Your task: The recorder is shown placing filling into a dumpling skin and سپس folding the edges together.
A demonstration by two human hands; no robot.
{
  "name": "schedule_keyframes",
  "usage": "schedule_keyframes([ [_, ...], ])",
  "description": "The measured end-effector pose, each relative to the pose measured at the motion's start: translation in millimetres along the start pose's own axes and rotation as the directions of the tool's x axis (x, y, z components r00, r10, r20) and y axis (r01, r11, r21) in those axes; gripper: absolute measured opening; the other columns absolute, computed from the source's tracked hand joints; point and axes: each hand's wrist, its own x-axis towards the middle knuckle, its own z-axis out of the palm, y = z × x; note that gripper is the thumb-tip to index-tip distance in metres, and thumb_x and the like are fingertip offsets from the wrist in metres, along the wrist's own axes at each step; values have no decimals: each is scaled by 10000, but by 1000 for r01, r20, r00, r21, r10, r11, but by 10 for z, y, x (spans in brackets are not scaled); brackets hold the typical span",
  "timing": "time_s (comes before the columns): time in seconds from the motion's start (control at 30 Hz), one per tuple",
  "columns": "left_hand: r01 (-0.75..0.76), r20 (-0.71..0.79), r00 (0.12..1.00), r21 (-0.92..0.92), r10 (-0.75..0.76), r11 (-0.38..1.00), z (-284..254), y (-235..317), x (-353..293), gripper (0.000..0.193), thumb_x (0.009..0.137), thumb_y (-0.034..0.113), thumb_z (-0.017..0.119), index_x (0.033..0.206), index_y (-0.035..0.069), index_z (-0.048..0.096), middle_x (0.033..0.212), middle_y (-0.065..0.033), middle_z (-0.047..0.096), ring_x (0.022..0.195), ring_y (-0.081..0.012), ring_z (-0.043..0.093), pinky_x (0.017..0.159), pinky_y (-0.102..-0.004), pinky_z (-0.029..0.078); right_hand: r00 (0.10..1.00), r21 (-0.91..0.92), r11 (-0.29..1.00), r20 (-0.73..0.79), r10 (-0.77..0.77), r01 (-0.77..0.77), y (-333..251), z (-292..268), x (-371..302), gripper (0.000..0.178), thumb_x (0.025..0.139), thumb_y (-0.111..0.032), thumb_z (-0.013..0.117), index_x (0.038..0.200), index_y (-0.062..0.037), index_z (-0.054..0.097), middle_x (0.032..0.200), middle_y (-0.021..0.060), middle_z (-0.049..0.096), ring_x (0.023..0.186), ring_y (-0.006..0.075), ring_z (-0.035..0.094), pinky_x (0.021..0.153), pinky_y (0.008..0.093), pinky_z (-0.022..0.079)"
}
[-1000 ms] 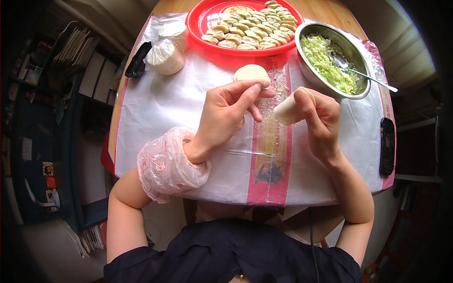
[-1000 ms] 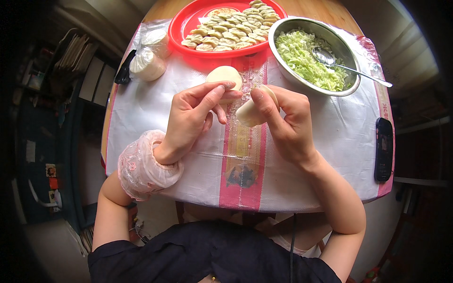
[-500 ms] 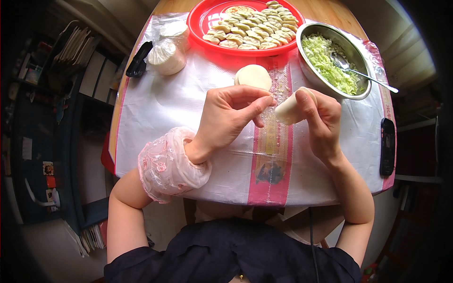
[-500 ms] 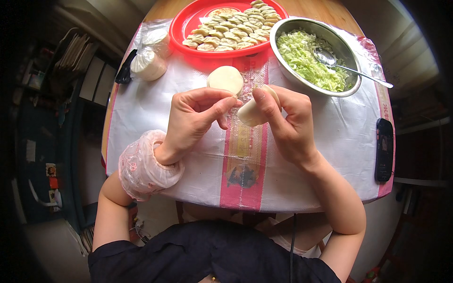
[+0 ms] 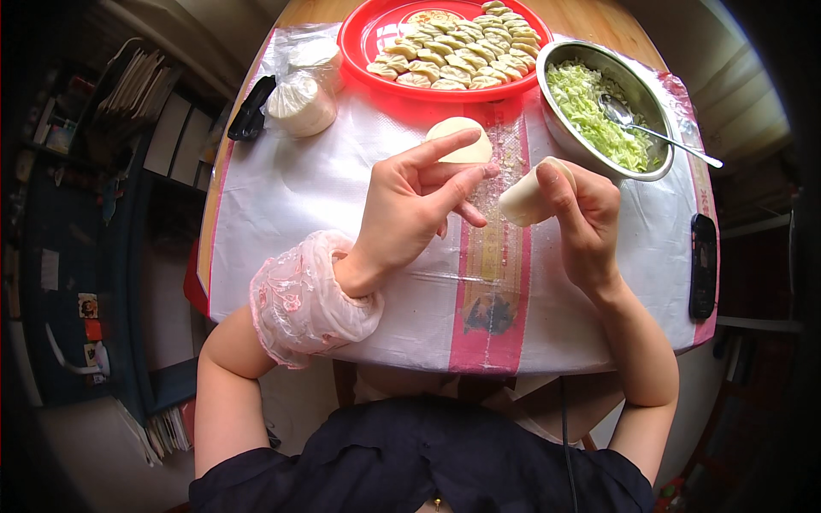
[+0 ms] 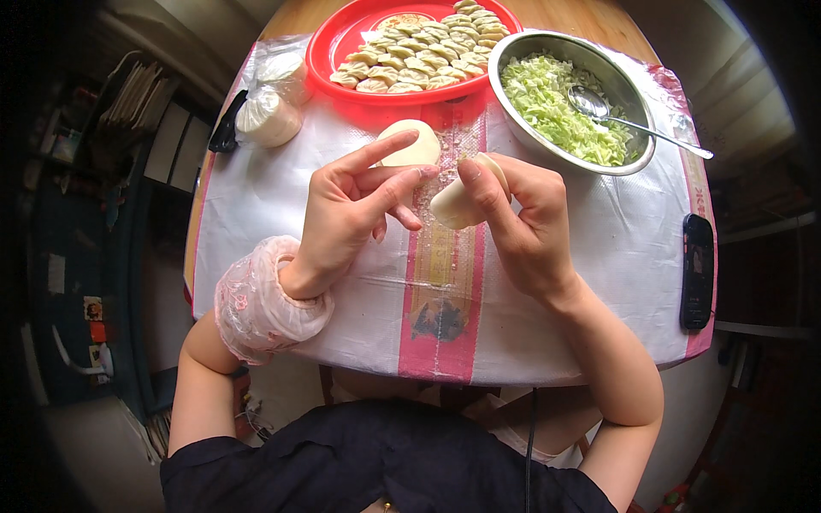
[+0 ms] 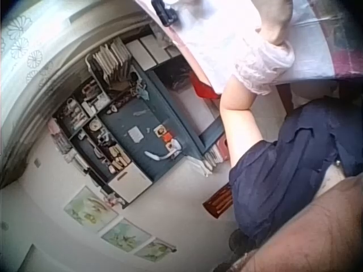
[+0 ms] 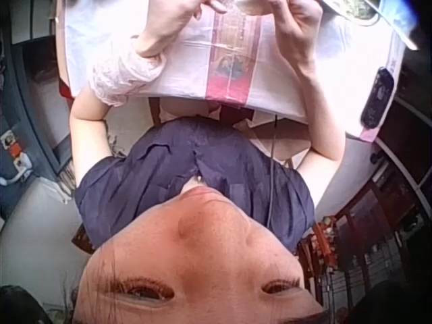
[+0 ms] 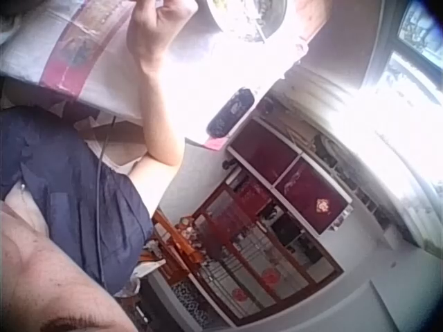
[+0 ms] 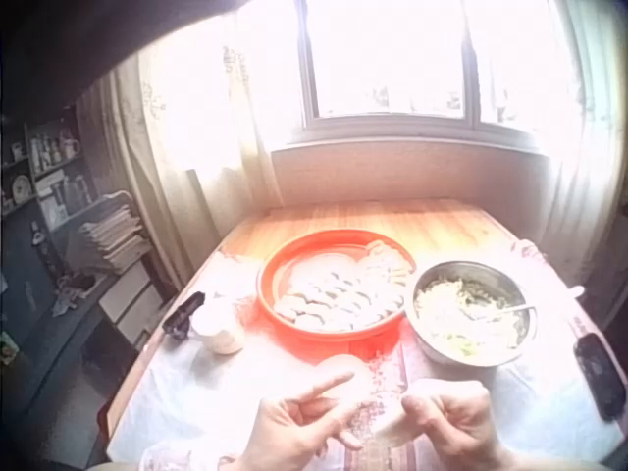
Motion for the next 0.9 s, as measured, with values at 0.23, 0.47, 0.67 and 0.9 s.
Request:
schedule_keyframes([
  [0.23,-102,22,995,46,101,994,-23,-115,27,474,863,37,679,1309,18,518,976,-99,710,713,-46,636,536,-159,477,1000,-4,1000,-7,-5,5,1,9,4,348,999,-183,498,778,46,639,669,53,615,613,66,540,561,234,425],
  [0.47,-85,13,996,63,84,994,15,-48,26,413,857,-9,653,1241,25,507,1052,-130,682,719,-100,661,600,-190,523,1000,-20,1000,-10,-8,8,1,3,3,350,996,-188,505,771,45,638,662,57,614,607,69,539,557,237,423],
  [0.67,-61,14,998,-38,61,997,12,-55,34,406,905,2,576,1289,23,444,1102,-159,667,932,-192,692,640,-202,529,1000,-26,1000,-12,-9,9,7,0,2,347,995,-189,509,774,45,641,665,60,618,608,71,545,560,236,428],
  [0.9,-60,21,998,-36,60,998,25,-41,20,450,889,-17,596,1301,23,420,1124,-173,658,985,-199,678,656,-204,531,1000,-7,1000,-21,-11,10,2,1,1,347,997,-184,505,772,47,632,673,54,615,613,66,538,559,233,424],
])
